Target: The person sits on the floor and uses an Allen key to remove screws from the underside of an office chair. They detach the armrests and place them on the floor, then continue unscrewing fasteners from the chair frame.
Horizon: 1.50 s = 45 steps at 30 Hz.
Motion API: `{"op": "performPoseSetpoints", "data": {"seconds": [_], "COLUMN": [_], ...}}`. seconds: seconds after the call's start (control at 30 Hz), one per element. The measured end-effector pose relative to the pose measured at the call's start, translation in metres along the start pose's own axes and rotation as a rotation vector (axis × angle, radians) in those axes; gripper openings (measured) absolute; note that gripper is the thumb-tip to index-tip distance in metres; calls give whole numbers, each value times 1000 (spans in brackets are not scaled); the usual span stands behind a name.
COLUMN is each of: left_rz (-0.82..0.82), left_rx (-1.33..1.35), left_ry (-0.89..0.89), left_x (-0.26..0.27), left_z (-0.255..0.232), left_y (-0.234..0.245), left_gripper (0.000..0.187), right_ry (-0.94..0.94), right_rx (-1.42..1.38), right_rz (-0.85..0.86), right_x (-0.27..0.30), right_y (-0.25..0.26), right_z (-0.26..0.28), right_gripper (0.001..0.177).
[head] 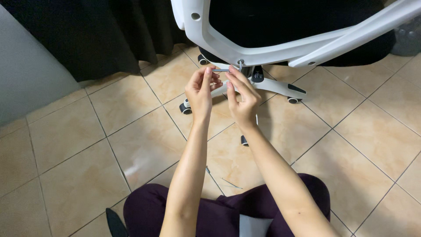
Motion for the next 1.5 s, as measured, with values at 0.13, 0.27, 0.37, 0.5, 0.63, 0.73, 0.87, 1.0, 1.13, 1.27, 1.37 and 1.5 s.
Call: {"op": "performPoseSetpoints", "data": {"seconds": [0.13,0.27,0.37,0.5,0.63,0.73,0.87,1.0,1.13,1.27,1.37,1.5], "left_rz": [-38,-21,-35,-68,-99,14,260,237,195,178,156,137], "left_rx": [62,136,165,-74,-364,-595,-772,-929,-769,-764,-761,-791], "left_ry": [127,195,316,363,-165,-485,-643,-810,-675,-756,-751,-778], "left_x": [-4,-6,13,25,-11,-49,-86,-86,-91,-83,-79,-77], "left_z": [13,38,74,86,-20,-97,-119,-118,-108,-115,-113,-113], "left_y": [11,22,25,23,19,-7,-48,-57,-49,-56,-56,-57], "left_gripper": [23,21,19,24,64,111,92,71,71,77,82,88], "right_ry": [-278,-449,-443,-304,-204,-456,-906,-892,-758,-525,-275,-139], "right_rx": [-248,-442,-363,-10,122,-212,-967,-961,-810,-621,-224,35], "right_rz": [-209,-102,-79,-41,113,126,-157,-363,-627,-664,-443,-250], "right_x": [21,30,30,19,16,26,51,41,16,-22,-50,-58], "right_y": [9,-22,-29,-16,0,10,19,40,57,50,36,17], "right_z": [-41,-63,-57,-43,-59,-110,-167,-165,-131,-75,-22,16], "right_gripper": [25,34,33,28,26,19,18,18,21,17,10,12]}}
Point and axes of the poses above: each hand's wrist, its own x-axis away from the middle knuckle, its own y-axis out of the back of the hand, z = x × y, the point moved 10 cm from there along -x, towards the middle knuckle, and after that the axes turned 2 degrees about y, right-handed, at the moved point
